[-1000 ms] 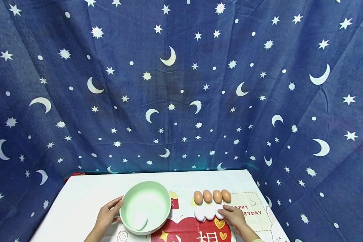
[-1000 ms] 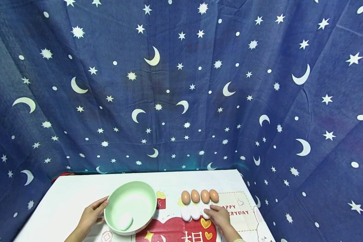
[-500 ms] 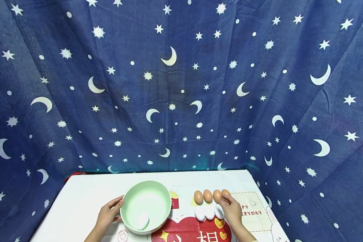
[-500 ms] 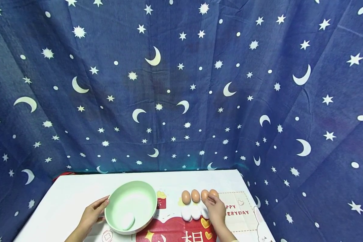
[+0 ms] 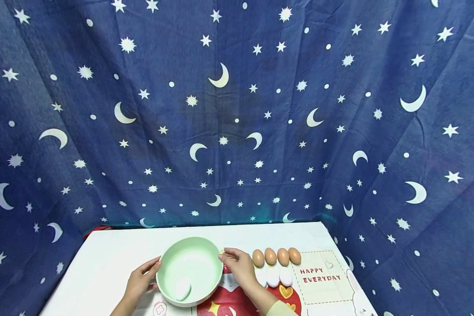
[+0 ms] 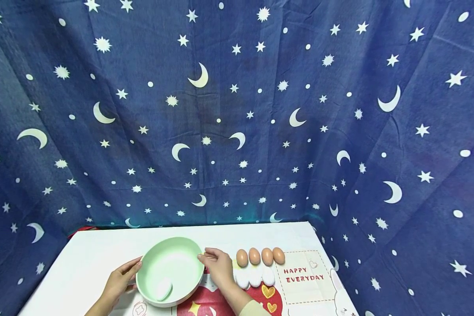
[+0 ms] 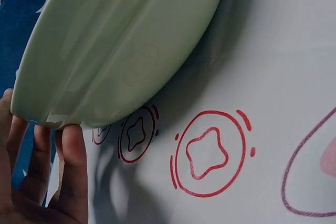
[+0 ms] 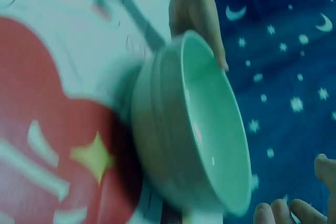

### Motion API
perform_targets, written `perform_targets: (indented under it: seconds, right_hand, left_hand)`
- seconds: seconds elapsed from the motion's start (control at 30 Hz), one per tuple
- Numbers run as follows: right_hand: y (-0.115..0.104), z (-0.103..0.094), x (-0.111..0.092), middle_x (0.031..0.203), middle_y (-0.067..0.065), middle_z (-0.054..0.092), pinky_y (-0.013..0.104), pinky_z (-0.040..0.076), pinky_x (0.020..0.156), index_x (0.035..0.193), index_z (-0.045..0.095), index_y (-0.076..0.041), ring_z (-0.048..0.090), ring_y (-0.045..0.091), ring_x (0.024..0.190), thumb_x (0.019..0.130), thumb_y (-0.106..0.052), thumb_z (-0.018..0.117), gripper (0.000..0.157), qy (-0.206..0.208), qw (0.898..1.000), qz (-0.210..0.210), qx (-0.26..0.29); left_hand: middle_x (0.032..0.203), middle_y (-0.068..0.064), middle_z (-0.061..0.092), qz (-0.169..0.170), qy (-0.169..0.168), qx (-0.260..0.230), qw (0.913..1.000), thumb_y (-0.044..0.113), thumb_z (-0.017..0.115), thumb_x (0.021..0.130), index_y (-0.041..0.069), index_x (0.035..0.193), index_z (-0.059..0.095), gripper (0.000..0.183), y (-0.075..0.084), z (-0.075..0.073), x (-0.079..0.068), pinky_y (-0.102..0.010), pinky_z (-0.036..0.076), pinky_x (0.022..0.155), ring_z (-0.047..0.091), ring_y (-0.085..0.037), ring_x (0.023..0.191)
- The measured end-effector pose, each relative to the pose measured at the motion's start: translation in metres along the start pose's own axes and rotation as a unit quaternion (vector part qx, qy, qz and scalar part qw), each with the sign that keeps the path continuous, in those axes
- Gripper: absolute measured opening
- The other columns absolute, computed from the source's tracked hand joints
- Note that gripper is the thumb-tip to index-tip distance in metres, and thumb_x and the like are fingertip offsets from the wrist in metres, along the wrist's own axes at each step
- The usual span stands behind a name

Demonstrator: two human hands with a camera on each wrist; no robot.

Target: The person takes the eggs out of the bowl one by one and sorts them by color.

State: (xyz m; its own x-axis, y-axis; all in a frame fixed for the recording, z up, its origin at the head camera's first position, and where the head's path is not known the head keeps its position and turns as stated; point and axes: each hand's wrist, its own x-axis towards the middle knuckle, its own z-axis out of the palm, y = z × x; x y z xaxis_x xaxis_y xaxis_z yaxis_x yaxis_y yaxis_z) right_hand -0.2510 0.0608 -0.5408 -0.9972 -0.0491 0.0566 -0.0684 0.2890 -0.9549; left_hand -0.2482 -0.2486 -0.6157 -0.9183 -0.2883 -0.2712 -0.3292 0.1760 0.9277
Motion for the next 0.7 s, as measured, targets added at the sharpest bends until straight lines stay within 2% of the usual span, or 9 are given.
perform_targets:
  seconds: [0.17, 0.33, 0.53, 0.63, 0.7]
  right_hand:
    - [-0.009, 0.039, -0.001, 0.098, 0.010, 0.074, 0.027, 0.060, 0.076, 0.117, 0.067, 0.006, 0.070, 0.017, 0.090, 0.087, -0.022, 0.075, 0.042, -0.041, 0.999, 0.018, 0.019]
    - [-0.014, 0.068, -0.003, 0.096, 0.009, 0.073, 0.033, 0.061, 0.076, 0.116, 0.067, 0.008, 0.069, 0.018, 0.090, 0.086, -0.025, 0.077, 0.046, -0.065, 0.996, 0.058, 0.015]
    - [-0.015, 0.092, -0.003, 0.101, 0.013, 0.071, 0.035, 0.060, 0.081, 0.107, 0.070, 0.008, 0.066, 0.022, 0.098, 0.082, -0.028, 0.081, 0.046, -0.061, 0.991, 0.098, -0.063]
    - [-0.009, 0.100, -0.002, 0.097, 0.010, 0.070, 0.035, 0.059, 0.084, 0.106, 0.070, 0.007, 0.066, 0.022, 0.096, 0.079, -0.031, 0.084, 0.048, -0.061, 0.985, 0.123, -0.100]
    - [-0.004, 0.105, -0.002, 0.094, 0.009, 0.070, 0.035, 0.059, 0.084, 0.107, 0.070, 0.007, 0.066, 0.022, 0.094, 0.078, -0.030, 0.085, 0.050, -0.063, 0.984, 0.125, -0.113]
  left_hand:
    - [0.134, -0.028, 0.052, 0.007, -0.001, -0.001, 1.0000, 0.042, 0.067, 0.093, 0.004, 0.139, 0.053, 0.061, 0.000, -0.001, -0.001, -0.029, 0.062, 0.063, 0.064, -0.011, 0.078]
    - [0.133, -0.027, 0.053, 0.008, 0.000, 0.002, 1.0000, 0.046, 0.068, 0.091, 0.005, 0.139, 0.054, 0.065, 0.000, -0.003, -0.002, -0.029, 0.062, 0.063, 0.064, -0.010, 0.078]
    - [0.131, -0.027, 0.055, 0.018, -0.001, 0.006, 0.9998, 0.042, 0.066, 0.092, 0.004, 0.138, 0.054, 0.061, 0.000, -0.004, -0.002, -0.028, 0.062, 0.062, 0.065, -0.011, 0.079]
    - [0.131, -0.027, 0.055, 0.019, -0.004, 0.006, 0.9998, 0.043, 0.066, 0.092, 0.004, 0.138, 0.054, 0.061, 0.000, -0.002, -0.002, -0.028, 0.062, 0.062, 0.065, -0.010, 0.079]
    - [0.132, -0.027, 0.055, 0.021, -0.004, 0.006, 0.9998, 0.043, 0.066, 0.092, 0.004, 0.138, 0.054, 0.061, -0.001, -0.002, -0.003, -0.028, 0.062, 0.062, 0.065, -0.011, 0.079]
